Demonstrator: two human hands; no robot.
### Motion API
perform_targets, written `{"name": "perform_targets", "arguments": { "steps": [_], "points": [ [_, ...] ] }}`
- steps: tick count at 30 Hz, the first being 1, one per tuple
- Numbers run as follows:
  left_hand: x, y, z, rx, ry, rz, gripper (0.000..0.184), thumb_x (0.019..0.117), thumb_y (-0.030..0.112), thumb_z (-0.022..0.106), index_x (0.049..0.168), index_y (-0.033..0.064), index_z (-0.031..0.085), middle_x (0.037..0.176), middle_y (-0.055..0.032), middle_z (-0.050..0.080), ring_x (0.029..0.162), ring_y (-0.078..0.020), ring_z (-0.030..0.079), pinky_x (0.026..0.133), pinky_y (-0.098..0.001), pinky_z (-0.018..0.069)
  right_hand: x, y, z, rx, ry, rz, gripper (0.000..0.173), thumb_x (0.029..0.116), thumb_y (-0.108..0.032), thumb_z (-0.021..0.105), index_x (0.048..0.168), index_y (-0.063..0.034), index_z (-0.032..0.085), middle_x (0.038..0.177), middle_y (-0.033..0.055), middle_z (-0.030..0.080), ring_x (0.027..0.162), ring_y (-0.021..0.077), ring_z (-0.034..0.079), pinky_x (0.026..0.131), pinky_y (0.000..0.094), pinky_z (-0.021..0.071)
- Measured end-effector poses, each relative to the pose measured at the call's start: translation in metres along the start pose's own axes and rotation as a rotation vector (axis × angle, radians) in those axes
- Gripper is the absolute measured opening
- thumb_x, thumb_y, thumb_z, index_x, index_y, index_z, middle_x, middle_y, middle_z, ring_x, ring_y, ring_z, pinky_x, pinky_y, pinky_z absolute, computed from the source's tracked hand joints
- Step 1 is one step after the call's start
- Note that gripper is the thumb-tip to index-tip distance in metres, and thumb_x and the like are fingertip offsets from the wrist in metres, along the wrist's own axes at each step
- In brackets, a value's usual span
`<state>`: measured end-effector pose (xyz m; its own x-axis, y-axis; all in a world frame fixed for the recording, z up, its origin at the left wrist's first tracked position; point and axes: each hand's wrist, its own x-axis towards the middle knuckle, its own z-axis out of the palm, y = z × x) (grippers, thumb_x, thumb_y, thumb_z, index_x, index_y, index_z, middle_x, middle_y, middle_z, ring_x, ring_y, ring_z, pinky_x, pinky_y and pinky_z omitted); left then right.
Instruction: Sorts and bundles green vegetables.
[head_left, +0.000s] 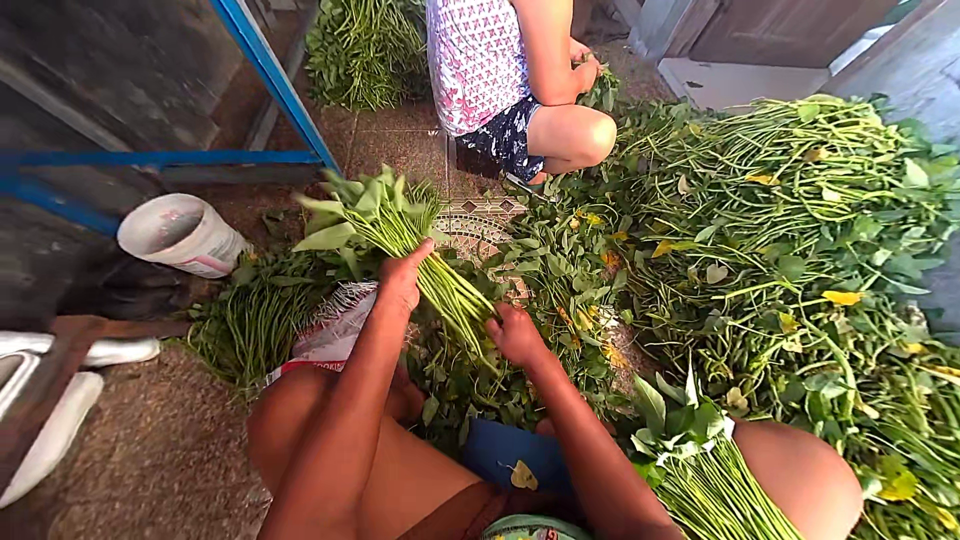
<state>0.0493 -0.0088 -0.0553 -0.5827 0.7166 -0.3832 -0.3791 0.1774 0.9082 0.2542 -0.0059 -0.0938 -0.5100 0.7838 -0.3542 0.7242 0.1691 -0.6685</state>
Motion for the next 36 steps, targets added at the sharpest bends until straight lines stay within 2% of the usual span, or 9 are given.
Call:
{"name": "perform_targets", "arguments": {
  "steps": [2, 6, 10, 13, 18, 23, 27, 29, 36],
  "points": [
    [0.004, -0.003, 0.002, -0.002, 0.026, 0.067, 0.043, 0.094, 0.018, 0.075, 0.132, 0.0052, 0.06, 0.114, -0.0097, 0.069, 0.095, -0.0181, 0.069, 0.085, -0.0375, 0.0582, 0.004, 0.021, -0.001, -0.079, -0.084, 0.171, 0.04, 0.1054, -0.027, 0.048, 0.129, 0.0029, 0.061, 0.117, 0.0267, 0.067, 0.114, 0.0404, 0.065, 0.099, 0.0585, 0.049],
    [0.008, -0.004, 0.007, 0.023, 0.061, 0.208, 0.04, 0.094, 0.018, 0.075, 0.129, 0.0049, 0.061, 0.118, -0.0089, 0.069, 0.102, -0.0172, 0.068, 0.092, -0.0383, 0.0569, -0.004, 0.029, -0.022, -0.168, -0.144, 0.49, 0.07, 0.1032, -0.034, 0.053, 0.158, 0.0012, 0.028, 0.149, 0.0314, 0.047, 0.136, 0.0468, 0.05, 0.11, 0.0636, 0.0413],
    [-0.002, -0.011, 0.021, -0.021, -0.017, 0.24, 0.04, 0.0943, 0.016, 0.075, 0.129, 0.0034, 0.059, 0.115, -0.01, 0.07, 0.103, -0.0185, 0.069, 0.092, -0.039, 0.0584, -0.002, -0.002, -0.04, 0.063, 0.05, 0.01, 0.092, 0.0917, -0.045, 0.075, 0.159, -0.0019, 0.03, 0.158, 0.028, 0.038, 0.145, 0.0443, 0.04, 0.118, 0.0601, 0.0342],
    [-0.012, -0.006, 0.029, -0.198, -0.16, 0.143, 0.03, 0.0974, 0.011, 0.07, 0.125, 0.0032, 0.059, 0.108, -0.0107, 0.071, 0.097, -0.0215, 0.072, 0.088, -0.0398, 0.0607, 0.024, -0.005, -0.036, 0.188, -0.024, -0.267, 0.061, 0.1039, -0.024, 0.061, 0.159, -0.0082, 0.038, 0.157, 0.0184, 0.046, 0.143, 0.0314, 0.046, 0.12, 0.0515, 0.0357],
    [-0.013, -0.009, 0.028, -0.234, -0.254, 0.176, 0.024, 0.0985, 0.003, 0.065, 0.121, 0.0035, 0.057, 0.102, -0.0093, 0.071, 0.092, -0.0213, 0.073, 0.086, -0.0388, 0.0617, 0.042, 0.016, -0.02, 0.505, -0.138, -0.344, 0.048, 0.102, -0.013, 0.061, 0.148, -0.0026, 0.051, 0.143, 0.0155, 0.059, 0.127, 0.0164, 0.06, 0.111, 0.0338, 0.0471],
    [-0.012, -0.01, 0.021, 0.134, -0.406, 0.36, 0.036, 0.0908, 0.002, 0.074, 0.124, 0.0012, 0.06, 0.099, -0.0056, 0.074, 0.087, -0.0152, 0.072, 0.084, -0.034, 0.0614, 0.022, -0.004, -0.049, 0.583, -0.062, -0.374, 0.074, 0.0959, -0.015, 0.056, 0.161, -0.0008, 0.025, 0.162, 0.0193, 0.037, 0.147, 0.0265, 0.042, 0.119, 0.043, 0.0393],
    [-0.03, -0.016, 0.026, 0.349, -0.67, 0.226, 0.036, 0.0845, 0.001, 0.079, 0.118, 0.0037, 0.065, 0.098, -0.0029, 0.073, 0.09, -0.0112, 0.07, 0.086, -0.0309, 0.0601, 0.015, -0.025, -0.088, 0.497, -0.007, -0.473, 0.036, 0.1001, -0.009, 0.05, 0.133, 0.0014, 0.06, 0.122, 0.012, 0.067, 0.107, 0.0119, 0.064, 0.094, 0.0343, 0.0539],
    [-0.034, -0.019, 0.029, 0.29, -0.781, 0.064, 0.031, 0.0878, -0.003, 0.073, 0.117, 0.0009, 0.064, 0.094, -0.0046, 0.073, 0.085, -0.0141, 0.071, 0.083, -0.0304, 0.0609, 0.031, -0.018, -0.105, 0.469, -0.083, -0.493, 0.028, 0.102, -0.006, 0.046, 0.119, 0.0035, 0.066, 0.107, 0.0078, 0.07, 0.095, 0.0077, 0.065, 0.088, 0.0305, 0.0547],
    [-0.031, -0.009, 0.027, 0.052, -0.514, 0.093, 0.014, 0.095, 0.0, 0.066, 0.108, 0.0033, 0.065, 0.089, -0.0067, 0.072, 0.082, -0.017, 0.071, 0.081, -0.0334, 0.061, 0.126, 0.137, -0.099, 0.585, 0.232, 0.221, 0.038, 0.1091, -0.017, 0.046, 0.141, 0.0036, 0.053, 0.129, 0.0236, 0.065, 0.108, 0.0296, 0.069, 0.095, 0.0454, 0.0566]
  ]
}}
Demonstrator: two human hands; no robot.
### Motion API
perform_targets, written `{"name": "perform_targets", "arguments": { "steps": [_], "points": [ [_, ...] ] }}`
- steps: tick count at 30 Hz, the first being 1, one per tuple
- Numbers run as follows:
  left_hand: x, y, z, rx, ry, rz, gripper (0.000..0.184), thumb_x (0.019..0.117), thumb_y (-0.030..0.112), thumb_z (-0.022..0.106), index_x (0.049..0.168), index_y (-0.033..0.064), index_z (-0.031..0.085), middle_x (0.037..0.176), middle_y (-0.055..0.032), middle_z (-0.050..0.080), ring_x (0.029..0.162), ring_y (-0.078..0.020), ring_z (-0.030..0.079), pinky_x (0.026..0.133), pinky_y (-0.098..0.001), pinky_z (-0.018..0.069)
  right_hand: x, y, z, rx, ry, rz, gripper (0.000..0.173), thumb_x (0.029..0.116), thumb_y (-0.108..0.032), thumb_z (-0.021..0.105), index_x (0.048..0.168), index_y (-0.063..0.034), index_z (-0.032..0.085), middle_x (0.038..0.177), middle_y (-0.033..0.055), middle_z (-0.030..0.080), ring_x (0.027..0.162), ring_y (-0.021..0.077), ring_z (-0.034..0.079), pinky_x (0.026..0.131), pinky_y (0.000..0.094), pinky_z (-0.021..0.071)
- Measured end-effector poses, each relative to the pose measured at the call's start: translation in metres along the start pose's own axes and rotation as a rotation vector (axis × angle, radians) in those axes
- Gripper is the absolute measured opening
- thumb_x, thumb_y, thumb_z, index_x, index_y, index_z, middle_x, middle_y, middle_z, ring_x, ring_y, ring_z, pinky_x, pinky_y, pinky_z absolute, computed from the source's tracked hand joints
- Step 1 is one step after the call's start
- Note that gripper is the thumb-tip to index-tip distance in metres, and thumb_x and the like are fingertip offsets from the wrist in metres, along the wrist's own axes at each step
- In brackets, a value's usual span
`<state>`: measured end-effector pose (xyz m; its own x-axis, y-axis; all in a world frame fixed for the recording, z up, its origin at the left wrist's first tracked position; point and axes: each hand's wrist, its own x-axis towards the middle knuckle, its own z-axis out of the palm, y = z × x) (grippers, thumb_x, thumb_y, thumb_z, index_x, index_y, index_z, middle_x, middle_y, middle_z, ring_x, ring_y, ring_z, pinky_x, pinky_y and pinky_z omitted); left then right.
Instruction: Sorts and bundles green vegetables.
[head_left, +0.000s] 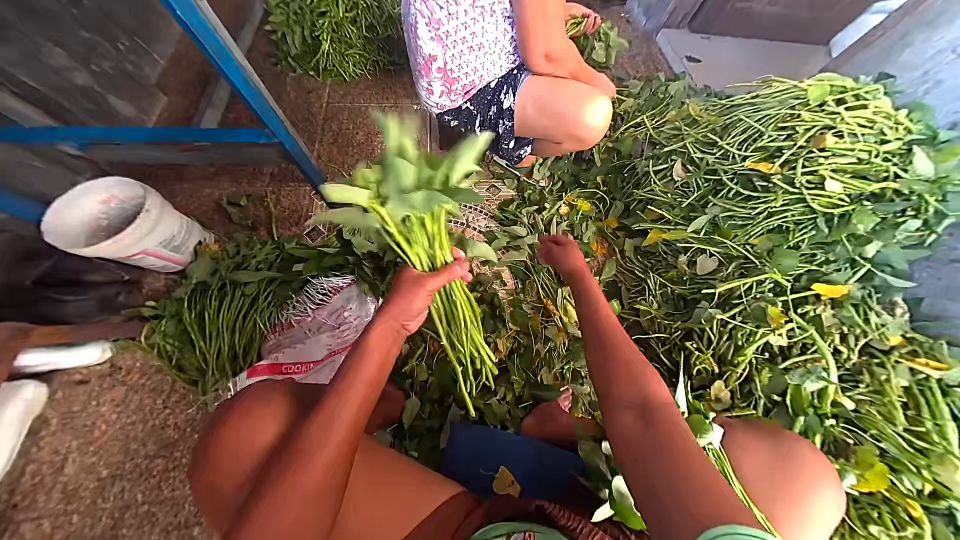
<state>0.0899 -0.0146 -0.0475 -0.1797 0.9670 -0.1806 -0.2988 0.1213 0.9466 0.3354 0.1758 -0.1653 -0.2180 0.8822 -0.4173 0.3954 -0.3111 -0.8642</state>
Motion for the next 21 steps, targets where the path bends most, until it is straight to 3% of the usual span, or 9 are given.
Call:
{"name": "perform_targets", "arguments": {
  "steps": [3, 6, 9, 11, 13, 17, 19, 21],
  "points": [
    [0.008, 0.012, -0.013, -0.061, 0.186, 0.055, 0.015, 0.0979, 0.0, 0.063, 0.112, 0.0053, 0.064, 0.093, -0.0049, 0.073, 0.083, -0.0163, 0.072, 0.08, -0.0334, 0.0624, 0.014, 0.068, -0.01, -0.107, 0.079, 0.226, 0.041, 0.11, -0.02, 0.045, 0.142, 0.0049, 0.052, 0.126, 0.0261, 0.065, 0.107, 0.0314, 0.069, 0.095, 0.0451, 0.0561],
    [0.013, 0.017, -0.018, -0.07, 0.325, 0.038, 0.015, 0.0983, -0.001, 0.062, 0.113, 0.0046, 0.063, 0.095, -0.0051, 0.072, 0.083, -0.0165, 0.072, 0.079, -0.0332, 0.0629, 0.018, 0.12, -0.004, -0.197, 0.042, 0.318, 0.039, 0.1094, -0.016, 0.043, 0.142, 0.0044, 0.052, 0.133, 0.0258, 0.062, 0.118, 0.0334, 0.065, 0.102, 0.0466, 0.0528],
    [0.017, 0.017, -0.019, -0.042, 0.397, 0.014, 0.017, 0.098, -0.002, 0.061, 0.114, 0.0037, 0.061, 0.095, -0.0052, 0.071, 0.082, -0.0162, 0.072, 0.078, -0.0323, 0.0632, 0.012, 0.135, 0.013, -0.412, 0.017, 0.393, 0.044, 0.1089, -0.014, 0.043, 0.149, 0.0031, 0.046, 0.145, 0.0306, 0.053, 0.136, 0.0424, 0.052, 0.114, 0.0563, 0.0407],
    [0.021, 0.017, -0.02, -0.023, 0.407, 0.002, 0.017, 0.0974, -0.003, 0.061, 0.113, 0.0027, 0.061, 0.092, -0.0061, 0.073, 0.079, -0.0165, 0.073, 0.076, -0.0313, 0.0631, 0.01, 0.137, 0.028, -0.518, -0.009, 0.449, 0.053, 0.1082, -0.017, 0.045, 0.156, 0.0021, 0.032, 0.149, 0.0321, 0.047, 0.139, 0.0436, 0.049, 0.114, 0.0566, 0.0406],
    [0.023, 0.017, -0.019, -0.019, 0.403, -0.009, 0.015, 0.0975, -0.004, 0.061, 0.111, 0.0022, 0.062, 0.09, -0.0061, 0.073, 0.079, -0.0162, 0.073, 0.076, -0.0306, 0.0631, 0.012, 0.141, 0.039, -0.578, 0.01, 0.467, 0.063, 0.1063, -0.025, 0.051, 0.159, -0.0001, 0.028, 0.153, 0.0323, 0.042, 0.141, 0.0461, 0.044, 0.113, 0.0611, 0.039],
    [0.027, 0.016, -0.014, -0.023, 0.391, -0.005, 0.012, 0.0967, -0.005, 0.062, 0.107, 0.0008, 0.063, 0.084, -0.0076, 0.074, 0.076, -0.0173, 0.074, 0.075, -0.0301, 0.063, 0.01, 0.139, 0.046, -0.667, -0.071, 0.503, 0.063, 0.1042, -0.037, 0.055, 0.155, -0.0041, 0.039, 0.154, 0.0286, 0.043, 0.145, 0.0458, 0.039, 0.114, 0.0662, 0.0332],
    [0.028, 0.017, -0.011, -0.036, 0.387, 0.002, 0.012, 0.0956, -0.006, 0.063, 0.106, 0.0, 0.063, 0.085, -0.0081, 0.074, 0.076, -0.0178, 0.074, 0.076, -0.0307, 0.0632, 0.012, 0.143, 0.046, -0.651, -0.124, 0.488, 0.053, 0.1053, -0.037, 0.053, 0.149, -0.0059, 0.05, 0.149, 0.0256, 0.05, 0.142, 0.0425, 0.045, 0.114, 0.0643, 0.0357],
    [0.028, 0.018, -0.009, -0.03, 0.386, 0.004, 0.012, 0.0952, -0.006, 0.064, 0.106, -0.0004, 0.062, 0.086, -0.0078, 0.073, 0.076, -0.0176, 0.073, 0.076, -0.0306, 0.0631, 0.013, 0.137, 0.045, -0.512, -0.1, 0.46, 0.046, 0.1075, -0.028, 0.051, 0.143, 0.0003, 0.053, 0.143, 0.0267, 0.056, 0.135, 0.04, 0.054, 0.112, 0.058, 0.0417]
  ]
}}
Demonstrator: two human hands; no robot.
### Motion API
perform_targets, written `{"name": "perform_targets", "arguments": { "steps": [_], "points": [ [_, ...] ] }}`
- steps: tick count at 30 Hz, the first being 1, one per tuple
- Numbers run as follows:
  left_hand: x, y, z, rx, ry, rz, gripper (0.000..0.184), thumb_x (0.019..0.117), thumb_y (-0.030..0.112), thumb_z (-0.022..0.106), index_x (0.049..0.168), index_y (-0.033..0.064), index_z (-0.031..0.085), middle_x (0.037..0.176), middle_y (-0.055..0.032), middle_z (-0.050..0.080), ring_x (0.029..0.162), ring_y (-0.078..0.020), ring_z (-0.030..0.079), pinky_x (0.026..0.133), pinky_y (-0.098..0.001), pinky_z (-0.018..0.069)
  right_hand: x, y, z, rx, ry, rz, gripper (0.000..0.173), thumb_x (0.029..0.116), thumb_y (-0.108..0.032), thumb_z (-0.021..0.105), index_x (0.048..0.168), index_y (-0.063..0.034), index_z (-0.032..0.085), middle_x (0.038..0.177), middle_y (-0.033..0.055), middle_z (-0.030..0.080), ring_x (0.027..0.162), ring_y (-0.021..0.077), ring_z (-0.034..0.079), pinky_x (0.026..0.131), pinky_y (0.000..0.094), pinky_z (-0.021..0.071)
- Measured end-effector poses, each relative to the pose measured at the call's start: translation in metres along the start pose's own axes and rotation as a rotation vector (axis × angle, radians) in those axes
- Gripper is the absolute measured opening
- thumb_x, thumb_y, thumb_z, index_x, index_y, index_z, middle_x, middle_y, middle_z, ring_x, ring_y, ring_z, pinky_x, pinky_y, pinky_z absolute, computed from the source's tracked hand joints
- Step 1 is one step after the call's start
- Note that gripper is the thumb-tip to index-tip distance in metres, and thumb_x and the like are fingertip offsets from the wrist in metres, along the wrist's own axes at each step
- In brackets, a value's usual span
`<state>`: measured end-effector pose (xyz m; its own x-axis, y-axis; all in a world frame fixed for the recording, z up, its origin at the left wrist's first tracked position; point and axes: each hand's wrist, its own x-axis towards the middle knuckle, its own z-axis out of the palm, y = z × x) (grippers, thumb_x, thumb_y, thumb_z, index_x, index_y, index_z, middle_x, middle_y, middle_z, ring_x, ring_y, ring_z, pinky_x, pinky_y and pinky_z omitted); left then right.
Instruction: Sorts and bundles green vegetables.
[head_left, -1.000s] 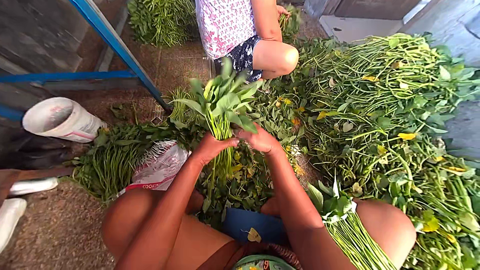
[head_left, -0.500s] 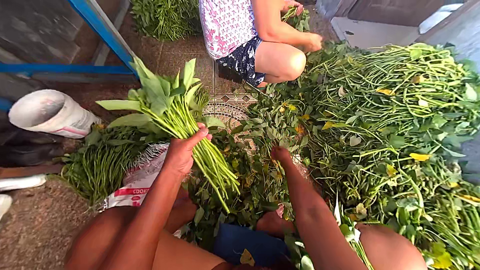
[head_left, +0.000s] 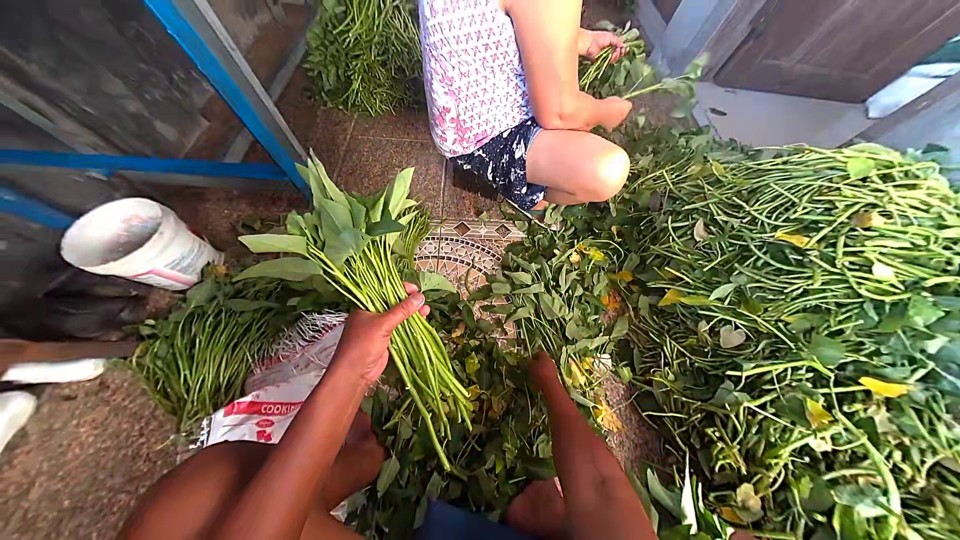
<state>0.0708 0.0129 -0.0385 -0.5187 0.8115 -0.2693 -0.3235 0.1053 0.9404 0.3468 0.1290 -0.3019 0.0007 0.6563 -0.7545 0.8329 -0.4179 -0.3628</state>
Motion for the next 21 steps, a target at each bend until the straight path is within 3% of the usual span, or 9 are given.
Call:
{"name": "perform_targets", "arguments": {
  "steps": [1, 3, 4, 6, 8, 11, 14, 21],
  "points": [
    [0.0, 0.0, 0.0, 0.006, 0.0, 0.001, 0.012, 0.0951, -0.006, 0.064, 0.106, -0.0007, 0.063, 0.085, -0.0079, 0.074, 0.076, -0.0177, 0.073, 0.076, -0.0306, 0.0631, -0.002, -0.003, -0.004, 0.135, 0.019, -0.021, 0.044, 0.1082, -0.025, 0.051, 0.142, 0.0043, 0.052, 0.138, 0.0289, 0.058, 0.128, 0.0402, 0.059, 0.108, 0.0554, 0.0457],
    [-0.002, 0.0, 0.001, 0.02, 0.004, -0.002, 0.012, 0.0944, -0.006, 0.065, 0.106, -0.0009, 0.063, 0.085, -0.0079, 0.074, 0.076, -0.0175, 0.073, 0.076, -0.0302, 0.0629, -0.013, -0.015, -0.016, 0.369, 0.057, -0.072, 0.043, 0.1096, -0.023, 0.047, 0.141, 0.0055, 0.049, 0.125, 0.0292, 0.06, 0.102, 0.0369, 0.066, 0.089, 0.0508, 0.0543],
    [-0.002, 0.0, 0.001, 0.027, 0.008, -0.006, 0.012, 0.0942, -0.005, 0.066, 0.105, -0.001, 0.064, 0.085, -0.0079, 0.074, 0.076, -0.0175, 0.073, 0.076, -0.0302, 0.0628, -0.024, -0.022, -0.025, 0.413, 0.085, -0.107, 0.043, 0.1107, -0.025, 0.044, 0.142, 0.0048, 0.05, 0.124, 0.0297, 0.06, 0.099, 0.0375, 0.065, 0.087, 0.0521, 0.0534],
    [-0.001, -0.003, 0.0, 0.04, 0.015, -0.014, 0.013, 0.0935, -0.003, 0.068, 0.106, -0.0018, 0.065, 0.087, -0.0088, 0.074, 0.077, -0.0182, 0.073, 0.076, -0.0304, 0.0629, -0.05, -0.038, -0.04, 0.419, 0.199, -0.17, 0.048, 0.1129, -0.032, 0.037, 0.137, 0.0039, 0.058, 0.124, 0.0303, 0.062, 0.103, 0.0401, 0.064, 0.09, 0.0559, 0.0499],
    [0.0, -0.004, -0.001, 0.063, 0.016, -0.026, 0.013, 0.094, -0.001, 0.069, 0.106, -0.0015, 0.065, 0.087, -0.0085, 0.073, 0.076, -0.0173, 0.073, 0.075, -0.0299, 0.0624, -0.077, -0.055, -0.046, 0.485, 0.281, -0.177, 0.042, 0.1116, -0.026, 0.042, 0.133, 0.004, 0.061, 0.126, 0.0297, 0.063, 0.111, 0.0404, 0.064, 0.096, 0.0564, 0.0489],
    [0.001, -0.007, -0.002, 0.087, 0.02, -0.036, 0.014, 0.0938, 0.001, 0.071, 0.106, -0.0019, 0.066, 0.086, -0.0086, 0.073, 0.077, -0.0173, 0.073, 0.075, -0.0306, 0.062, -0.122, -0.079, -0.036, 0.818, 0.216, -0.2, 0.035, 0.1087, -0.015, 0.05, 0.136, 0.0074, 0.053, 0.125, 0.0273, 0.061, 0.098, 0.0317, 0.069, 0.083, 0.0444, 0.0592],
    [-0.002, -0.013, -0.003, 0.121, 0.02, -0.048, 0.013, 0.0938, 0.003, 0.072, 0.105, -0.0016, 0.067, 0.084, -0.0078, 0.073, 0.076, -0.0155, 0.071, 0.075, -0.0302, 0.0606, -0.156, -0.086, -0.021, 1.0, 0.165, -0.255, 0.031, 0.1072, -0.009, 0.052, 0.133, 0.008, 0.053, 0.121, 0.025, 0.06, 0.091, 0.028, 0.069, 0.076, 0.0405, 0.0605],
    [0.0, -0.021, -0.009, 0.161, 0.009, -0.028, 0.017, 0.0936, 0.005, 0.073, 0.108, -0.0022, 0.067, 0.088, -0.0089, 0.072, 0.077, -0.0151, 0.07, 0.077, -0.0307, 0.0597, -0.228, -0.099, 0.001, 0.891, 0.12, -0.472, 0.021, 0.1062, -0.008, 0.053, 0.121, 0.0056, 0.059, 0.105, 0.0161, 0.065, 0.085, 0.0198, 0.069, 0.071, 0.0347, 0.0605]
  ]
}}
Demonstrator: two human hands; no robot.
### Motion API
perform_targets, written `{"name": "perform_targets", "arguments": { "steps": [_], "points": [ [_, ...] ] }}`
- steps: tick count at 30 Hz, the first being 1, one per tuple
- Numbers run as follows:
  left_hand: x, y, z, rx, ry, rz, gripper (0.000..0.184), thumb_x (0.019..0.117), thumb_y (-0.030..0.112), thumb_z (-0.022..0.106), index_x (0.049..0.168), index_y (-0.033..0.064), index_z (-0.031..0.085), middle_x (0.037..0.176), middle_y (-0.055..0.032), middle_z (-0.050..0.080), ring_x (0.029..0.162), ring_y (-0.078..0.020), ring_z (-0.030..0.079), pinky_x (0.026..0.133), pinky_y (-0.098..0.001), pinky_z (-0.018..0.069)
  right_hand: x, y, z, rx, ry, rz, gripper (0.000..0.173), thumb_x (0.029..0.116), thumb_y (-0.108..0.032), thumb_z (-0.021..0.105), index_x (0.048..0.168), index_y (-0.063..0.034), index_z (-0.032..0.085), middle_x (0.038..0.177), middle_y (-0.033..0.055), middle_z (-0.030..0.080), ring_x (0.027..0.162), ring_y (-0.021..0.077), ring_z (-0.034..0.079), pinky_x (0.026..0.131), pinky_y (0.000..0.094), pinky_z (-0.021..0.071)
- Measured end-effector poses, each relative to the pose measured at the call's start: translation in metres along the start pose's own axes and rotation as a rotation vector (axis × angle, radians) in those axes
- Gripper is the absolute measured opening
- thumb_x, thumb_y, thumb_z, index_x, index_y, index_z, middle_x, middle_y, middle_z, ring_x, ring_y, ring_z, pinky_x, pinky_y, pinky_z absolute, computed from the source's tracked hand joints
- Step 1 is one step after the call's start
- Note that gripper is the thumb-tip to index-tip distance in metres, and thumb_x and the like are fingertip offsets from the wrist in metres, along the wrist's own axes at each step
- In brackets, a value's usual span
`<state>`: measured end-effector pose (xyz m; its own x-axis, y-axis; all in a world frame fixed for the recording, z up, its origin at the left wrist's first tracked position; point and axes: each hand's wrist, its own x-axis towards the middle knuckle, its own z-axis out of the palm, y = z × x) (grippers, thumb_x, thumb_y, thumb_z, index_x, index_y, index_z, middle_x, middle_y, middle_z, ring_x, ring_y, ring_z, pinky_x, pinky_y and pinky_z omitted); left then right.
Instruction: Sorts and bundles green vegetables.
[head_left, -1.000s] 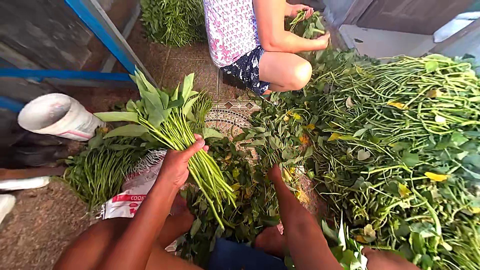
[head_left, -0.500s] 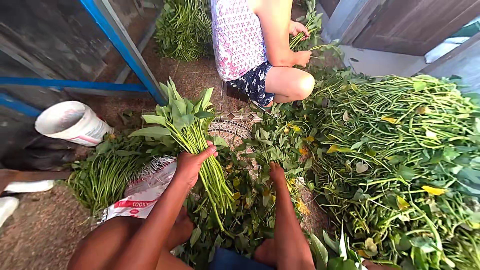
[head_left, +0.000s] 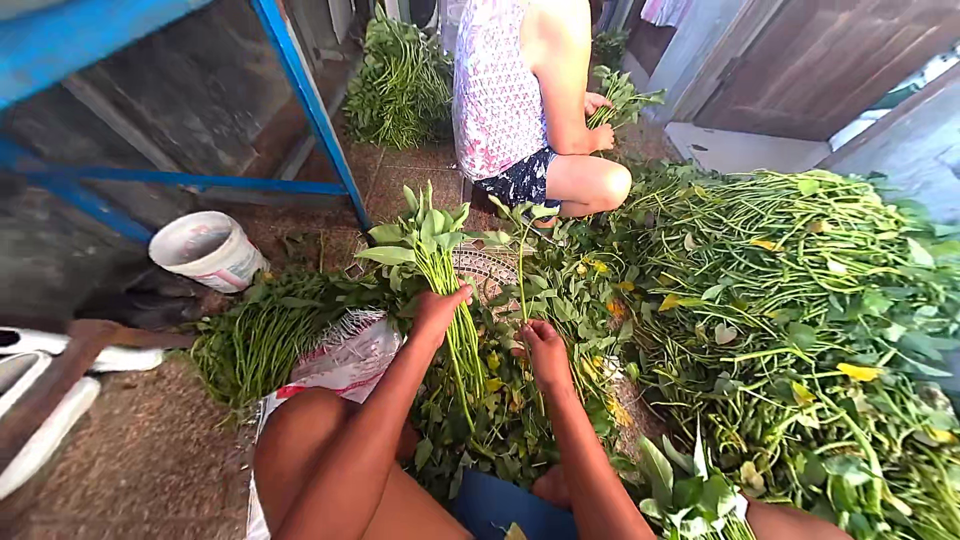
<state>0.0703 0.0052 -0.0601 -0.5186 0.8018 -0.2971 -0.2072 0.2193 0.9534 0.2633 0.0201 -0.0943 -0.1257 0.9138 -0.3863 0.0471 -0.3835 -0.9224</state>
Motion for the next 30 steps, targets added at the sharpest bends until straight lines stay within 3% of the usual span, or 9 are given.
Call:
{"name": "perform_targets", "arguments": {
  "steps": [6, 9, 12, 16, 18, 21, 23, 27, 30],
  "points": [
    [0.004, 0.013, -0.015, -0.041, 0.009, -0.026, 0.017, 0.095, 0.01, 0.073, 0.11, 0.0024, 0.07, 0.09, -0.0088, 0.072, 0.081, -0.0165, 0.069, 0.079, -0.0327, 0.0578, -0.052, 0.012, 0.016, -0.324, -0.19, -0.208, 0.024, 0.1037, -0.01, 0.057, 0.122, 0.0038, 0.063, 0.107, 0.0145, 0.065, 0.076, 0.0146, 0.067, 0.068, 0.0295, 0.0593],
    [0.003, 0.012, -0.024, -0.011, 0.012, -0.073, 0.026, 0.0944, 0.018, 0.075, 0.117, 0.0056, 0.07, 0.111, -0.0102, 0.071, 0.103, -0.0201, 0.066, 0.091, -0.0399, 0.0535, -0.063, 0.019, 0.013, -0.526, -0.19, -0.5, 0.024, 0.1001, -0.009, 0.059, 0.117, 0.0052, 0.069, 0.107, 0.0196, 0.066, 0.089, 0.0216, 0.066, 0.082, 0.0342, 0.057],
    [0.003, 0.007, -0.03, -0.025, 0.021, -0.131, 0.042, 0.0924, 0.02, 0.078, 0.127, 0.002, 0.064, 0.125, -0.013, 0.067, 0.117, -0.023, 0.063, 0.1, -0.0435, 0.051, -0.071, 0.005, 0.007, -0.702, -0.212, -0.618, 0.024, 0.1008, -0.01, 0.058, 0.116, 0.0026, 0.071, 0.11, 0.0218, 0.066, 0.096, 0.028, 0.068, 0.088, 0.0399, 0.0572],
    [0.004, 0.004, -0.036, -0.06, 0.02, -0.177, 0.035, 0.0901, 0.017, 0.08, 0.119, 0.0019, 0.067, 0.1, -0.0124, 0.071, 0.091, -0.0203, 0.068, 0.084, -0.0368, 0.0564, -0.073, -0.006, 0.002, -0.79, -0.208, -0.718, 0.023, 0.1004, -0.011, 0.058, 0.114, 0.0002, 0.073, 0.112, 0.0221, 0.067, 0.094, 0.031, 0.07, 0.083, 0.0449, 0.0591],
    [0.003, 0.005, -0.037, -0.103, -0.006, -0.203, 0.039, 0.0911, 0.015, 0.078, 0.123, 0.0, 0.064, 0.1, -0.0145, 0.07, 0.087, -0.0209, 0.069, 0.081, -0.0352, 0.058, -0.072, -0.008, 0.0, -0.773, -0.227, -0.732, 0.024, 0.0999, -0.011, 0.059, 0.117, 0.0008, 0.072, 0.111, 0.0216, 0.067, 0.092, 0.0303, 0.07, 0.082, 0.0443, 0.0592],
    [-0.001, 0.009, -0.037, -0.196, -0.019, -0.194, 0.035, 0.0934, 0.014, 0.075, 0.123, 0.0005, 0.062, 0.097, -0.0136, 0.07, 0.084, -0.0202, 0.069, 0.078, -0.0348, 0.059, -0.069, -0.006, -0.002, -0.701, -0.293, -0.613, 0.04, 0.1018, -0.013, 0.055, 0.138, 0.003, 0.054, 0.099, 0.0136, 0.068, 0.077, 0.0212, 0.066, 0.074, 0.0381, 0.0573],
    [-0.002, 0.011, -0.036, -0.222, -0.026, -0.175, 0.03, 0.0955, 0.014, 0.072, 0.121, 0.0009, 0.062, 0.093, -0.0124, 0.071, 0.082, -0.0198, 0.07, 0.078, -0.035, 0.059, -0.065, 0.0, -0.002, -0.645, -0.297, -0.624, 0.041, 0.102, -0.01, 0.053, 0.14, 0.0055, 0.049, 0.095, 0.0129, 0.067, 0.072, 0.0194, 0.064, 0.07, 0.0366, 0.057],
    [0.001, 0.009, -0.034, -0.212, -0.077, -0.156, 0.021, 0.0989, 0.012, 0.067, 0.116, 0.0011, 0.064, 0.098, -0.0112, 0.072, 0.085, -0.0191, 0.071, 0.079, -0.0328, 0.0595, -0.064, 0.005, 0.0, -0.665, -0.251, -0.84, 0.032, 0.101, -0.004, 0.051, 0.13, 0.0009, 0.064, 0.11, 0.0229, 0.067, 0.084, 0.0288, 0.07, 0.074, 0.0429, 0.0597],
    [0.003, 0.007, -0.032, -0.189, -0.091, -0.173, 0.026, 0.0983, 0.014, 0.069, 0.12, 0.0003, 0.064, 0.101, -0.0121, 0.072, 0.088, -0.02, 0.071, 0.081, -0.0344, 0.0593, -0.062, 0.006, -0.001, -0.772, -0.23, -0.96, 0.035, 0.1012, -0.004, 0.052, 0.131, -0.0091, 0.07, 0.104, 0.0219, 0.068, 0.077, 0.0313, 0.07, 0.065, 0.0465, 0.0602]
  ]
}}
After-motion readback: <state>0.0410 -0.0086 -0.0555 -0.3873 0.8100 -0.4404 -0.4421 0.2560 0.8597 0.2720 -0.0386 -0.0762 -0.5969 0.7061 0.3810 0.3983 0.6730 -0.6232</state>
